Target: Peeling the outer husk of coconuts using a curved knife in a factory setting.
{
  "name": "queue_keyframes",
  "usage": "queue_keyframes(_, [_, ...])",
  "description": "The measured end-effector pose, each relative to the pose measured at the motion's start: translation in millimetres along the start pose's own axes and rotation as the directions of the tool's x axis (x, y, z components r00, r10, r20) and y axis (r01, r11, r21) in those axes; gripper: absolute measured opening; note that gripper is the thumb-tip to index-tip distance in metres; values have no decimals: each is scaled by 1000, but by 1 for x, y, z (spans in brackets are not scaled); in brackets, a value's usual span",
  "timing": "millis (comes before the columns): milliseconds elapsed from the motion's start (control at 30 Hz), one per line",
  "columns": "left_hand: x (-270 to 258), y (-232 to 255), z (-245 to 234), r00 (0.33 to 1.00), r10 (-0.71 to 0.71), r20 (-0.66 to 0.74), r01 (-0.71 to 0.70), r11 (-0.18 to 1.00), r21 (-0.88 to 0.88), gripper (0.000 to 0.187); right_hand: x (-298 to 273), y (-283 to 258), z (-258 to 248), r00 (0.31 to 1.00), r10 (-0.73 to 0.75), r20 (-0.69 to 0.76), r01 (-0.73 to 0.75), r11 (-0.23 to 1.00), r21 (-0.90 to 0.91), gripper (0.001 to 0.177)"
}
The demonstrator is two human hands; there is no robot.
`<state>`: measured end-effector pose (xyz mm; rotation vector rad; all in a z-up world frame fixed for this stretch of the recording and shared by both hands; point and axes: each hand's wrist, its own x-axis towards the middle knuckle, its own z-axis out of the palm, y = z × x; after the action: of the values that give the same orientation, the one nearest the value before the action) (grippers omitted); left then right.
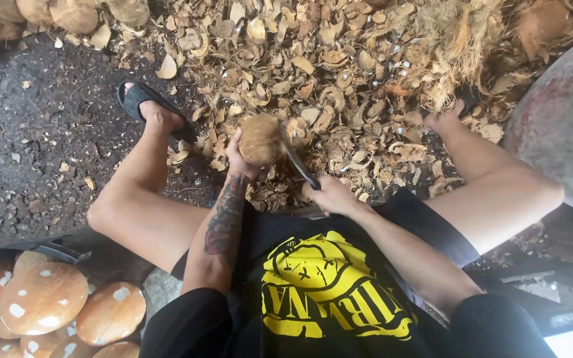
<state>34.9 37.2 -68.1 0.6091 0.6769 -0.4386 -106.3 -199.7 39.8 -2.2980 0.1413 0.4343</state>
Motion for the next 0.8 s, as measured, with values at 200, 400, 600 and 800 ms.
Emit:
queue_keyframes(200, [5, -9, -3, 999, -44, 23, 45, 998, -47, 78, -22, -72, -47, 860, 273, 430, -446, 813, 375, 23])
queue_keyframes(400, [26, -9, -23, 997, 17, 79, -14, 999, -35, 68, -50, -98, -79, 853, -521, -40, 393, 589, 706, 14])
queue_keyframes(600, [-8, -6, 0, 997, 50, 57, -47, 997, -56, 75, 3, 12, 2, 684, -676, -276, 730, 621, 287, 7])
queue_keyframes(800, [-16, 6, 5, 999, -19, 34, 24, 986, -165, 82, 4, 3, -12, 768, 477, 429, -639, 617, 459, 24])
